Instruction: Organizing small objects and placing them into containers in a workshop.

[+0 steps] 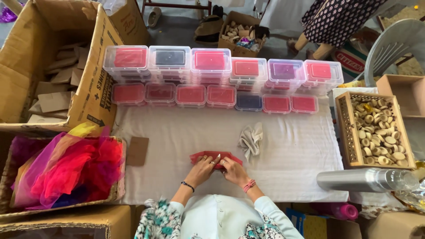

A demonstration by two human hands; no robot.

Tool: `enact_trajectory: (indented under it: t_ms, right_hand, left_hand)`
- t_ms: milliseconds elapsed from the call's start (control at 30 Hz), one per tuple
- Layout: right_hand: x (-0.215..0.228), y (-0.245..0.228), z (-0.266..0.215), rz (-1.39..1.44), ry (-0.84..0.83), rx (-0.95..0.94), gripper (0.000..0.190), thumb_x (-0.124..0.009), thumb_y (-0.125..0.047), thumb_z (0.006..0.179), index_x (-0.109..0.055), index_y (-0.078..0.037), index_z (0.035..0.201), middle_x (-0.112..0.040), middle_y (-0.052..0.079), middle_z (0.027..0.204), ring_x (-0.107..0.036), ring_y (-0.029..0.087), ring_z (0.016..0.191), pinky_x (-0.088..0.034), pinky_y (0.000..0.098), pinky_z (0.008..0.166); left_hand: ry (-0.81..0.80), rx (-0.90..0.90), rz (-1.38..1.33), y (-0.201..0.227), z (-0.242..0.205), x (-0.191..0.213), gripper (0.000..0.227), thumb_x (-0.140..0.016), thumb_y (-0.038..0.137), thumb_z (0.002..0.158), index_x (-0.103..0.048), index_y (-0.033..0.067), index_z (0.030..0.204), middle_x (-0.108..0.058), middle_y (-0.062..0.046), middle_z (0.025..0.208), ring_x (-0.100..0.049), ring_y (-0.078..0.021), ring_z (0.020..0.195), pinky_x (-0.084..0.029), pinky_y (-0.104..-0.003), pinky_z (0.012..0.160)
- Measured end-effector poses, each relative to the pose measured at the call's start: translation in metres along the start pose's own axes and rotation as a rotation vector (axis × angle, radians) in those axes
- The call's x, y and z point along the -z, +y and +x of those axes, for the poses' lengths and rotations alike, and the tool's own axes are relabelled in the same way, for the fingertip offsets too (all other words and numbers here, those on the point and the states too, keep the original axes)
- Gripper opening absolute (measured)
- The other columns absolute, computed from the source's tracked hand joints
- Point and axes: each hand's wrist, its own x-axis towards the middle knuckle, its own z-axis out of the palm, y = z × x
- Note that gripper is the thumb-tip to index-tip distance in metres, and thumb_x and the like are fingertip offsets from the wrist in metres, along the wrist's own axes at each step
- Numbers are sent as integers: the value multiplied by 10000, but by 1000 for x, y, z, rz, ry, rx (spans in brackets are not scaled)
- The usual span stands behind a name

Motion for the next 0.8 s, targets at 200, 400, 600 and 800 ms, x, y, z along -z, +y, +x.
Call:
enact_trajectory:
  t_ms: [200, 400, 600, 800]
  right_hand:
    - [27, 14, 33, 347, -276, -334, 285, -786, -81, 750, -666, -8, 998, -740, 166, 859, -716, 212, 774, -559, 349, 702]
    - [47, 46, 72, 426, -458, -368, 265, -761, -63, 753, -690, 12, 997, -733, 161, 846, -649, 187, 755, -537, 354, 701]
    - [53, 29, 78, 195, -120, -234, 167, -734, -45, 743, -706, -9, 904, -721, 142, 825, -716, 256, 754, -564, 369, 712]
    - [25, 10, 53, -173, 294, -110, 229, -662, 59, 745, -721, -75, 922, -693, 66, 966, -691, 308, 913, -546, 409, 801]
  left_hand:
    - [-166, 25, -272, -22, 16, 17, 245, -759, 165, 847, -732, 79, 1075, -660, -115, 1036, -610, -342, 985, -492, -457, 871]
    - [-113, 214, -495, -39, 54, 36, 215, -778, 145, 794, -741, 68, 992, -656, -111, 986, -647, -326, 935, -532, -438, 825]
    - [258, 238, -309, -17, 63, 56, 151, -787, 88, 754, -760, 68, 901, -618, -104, 895, -629, -328, 902, -520, -430, 802]
    - [458, 300, -143, -23, 42, 25, 167, -733, 53, 795, -749, 138, 937, -649, -48, 958, -648, -286, 886, -527, -419, 830]
